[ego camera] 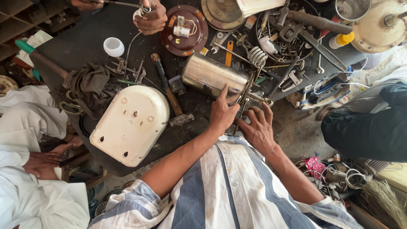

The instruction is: The person disassembles a small appliance motor, removes a cylindrical metal component, and uses a wrench to tighten or loosen a nut on the assembly. They handle various tools and parts on a cluttered workbench while another person works nearby.

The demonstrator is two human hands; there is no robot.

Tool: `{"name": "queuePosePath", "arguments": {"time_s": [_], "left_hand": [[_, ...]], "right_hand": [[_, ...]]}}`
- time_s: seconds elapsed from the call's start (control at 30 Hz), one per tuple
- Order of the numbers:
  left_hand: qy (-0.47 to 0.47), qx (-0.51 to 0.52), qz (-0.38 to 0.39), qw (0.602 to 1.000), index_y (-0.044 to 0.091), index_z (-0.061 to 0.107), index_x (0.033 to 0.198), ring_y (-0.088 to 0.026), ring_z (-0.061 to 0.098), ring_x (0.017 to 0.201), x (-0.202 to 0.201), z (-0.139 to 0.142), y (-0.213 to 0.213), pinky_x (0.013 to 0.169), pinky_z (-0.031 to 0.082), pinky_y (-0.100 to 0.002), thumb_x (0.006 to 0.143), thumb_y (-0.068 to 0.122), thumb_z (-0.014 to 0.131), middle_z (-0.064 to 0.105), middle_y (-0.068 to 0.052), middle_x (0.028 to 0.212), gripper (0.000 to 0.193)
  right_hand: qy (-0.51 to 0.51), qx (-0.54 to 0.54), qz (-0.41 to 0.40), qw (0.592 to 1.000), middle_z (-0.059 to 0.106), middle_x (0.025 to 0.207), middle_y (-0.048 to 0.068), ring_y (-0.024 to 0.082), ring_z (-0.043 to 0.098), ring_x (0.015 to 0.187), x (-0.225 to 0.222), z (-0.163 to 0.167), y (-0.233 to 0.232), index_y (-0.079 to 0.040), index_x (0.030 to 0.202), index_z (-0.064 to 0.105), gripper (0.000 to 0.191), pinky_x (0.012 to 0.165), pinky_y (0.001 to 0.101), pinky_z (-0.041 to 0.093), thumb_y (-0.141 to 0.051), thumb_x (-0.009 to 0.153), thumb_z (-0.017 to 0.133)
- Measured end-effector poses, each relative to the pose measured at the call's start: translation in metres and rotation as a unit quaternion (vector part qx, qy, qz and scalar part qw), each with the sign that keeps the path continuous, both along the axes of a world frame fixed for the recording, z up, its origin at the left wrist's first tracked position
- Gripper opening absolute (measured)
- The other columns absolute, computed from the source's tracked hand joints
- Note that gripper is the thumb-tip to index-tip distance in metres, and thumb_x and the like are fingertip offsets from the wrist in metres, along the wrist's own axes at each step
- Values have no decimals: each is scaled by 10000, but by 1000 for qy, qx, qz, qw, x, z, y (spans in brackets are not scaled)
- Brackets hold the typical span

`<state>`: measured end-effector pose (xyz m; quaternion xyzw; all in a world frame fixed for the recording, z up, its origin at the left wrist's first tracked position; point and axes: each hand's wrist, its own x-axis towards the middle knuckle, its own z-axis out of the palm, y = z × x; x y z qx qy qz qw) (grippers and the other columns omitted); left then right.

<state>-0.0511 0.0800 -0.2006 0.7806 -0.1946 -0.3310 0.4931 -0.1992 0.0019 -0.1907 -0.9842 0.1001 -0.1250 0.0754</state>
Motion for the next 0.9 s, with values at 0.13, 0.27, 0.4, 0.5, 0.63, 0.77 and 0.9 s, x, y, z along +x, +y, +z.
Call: {"name": "queuePosePath", "arguments": {"time_s": [0.13,0.27,0.4,0.5,0.63,0.77,0.9], "left_hand": [[-4,0,-7,1000,-47,346,1536,-298,709,1139,2,1,-1,1004,528,-326,787,142,634,768,-74,1201,824],[6,3,-21,1000,-15,334,1550,-298,740,1046,2,1,2,947,559,-328,793,129,626,748,-64,1233,824],[-10,-53,-28,998,4,308,1574,-302,741,1062,-3,-2,8,931,572,-350,816,95,628,727,-94,1259,827],[-25,-64,-35,997,19,317,1588,-309,728,1105,-5,-6,10,941,568,-365,840,84,625,733,-110,1267,812],[-30,-78,-23,996,15,307,1594,-312,715,1149,-5,-8,9,961,560,-367,852,94,645,736,-121,1260,819],[-16,-58,-13,998,15,314,1576,-320,710,1140,-4,-7,7,963,543,-365,835,101,663,740,-111,1249,823],[-5,-35,-5,999,0,314,1571,-315,713,1129,-3,-3,5,971,539,-352,810,110,634,747,-96,1244,833]], "right_hand": [[4,32,38,999,622,1111,26,260,544,1251,2,12,-12,-207,1000,720,202,1219,590,265,-244,816,792],[11,20,67,998,639,1080,58,274,569,1227,2,19,-19,-194,985,709,232,1213,591,261,-243,768,774],[-58,29,71,995,665,950,44,267,579,1173,12,11,-43,-162,953,662,152,1175,590,294,-284,945,752],[-81,168,-33,982,649,907,77,261,598,1089,28,2,-72,-131,926,631,133,1096,497,417,-67,1005,544],[85,454,-258,849,644,807,81,267,612,772,53,-5,-101,-112,942,643,347,756,437,480,-344,1123,459],[-16,336,-169,926,660,864,95,261,606,803,31,0,-91,-100,942,664,350,782,412,473,-275,1145,439],[-59,261,-100,958,703,931,63,265,590,911,2,4,-57,-126,993,715,220,886,421,489,-193,1097,533]]}}
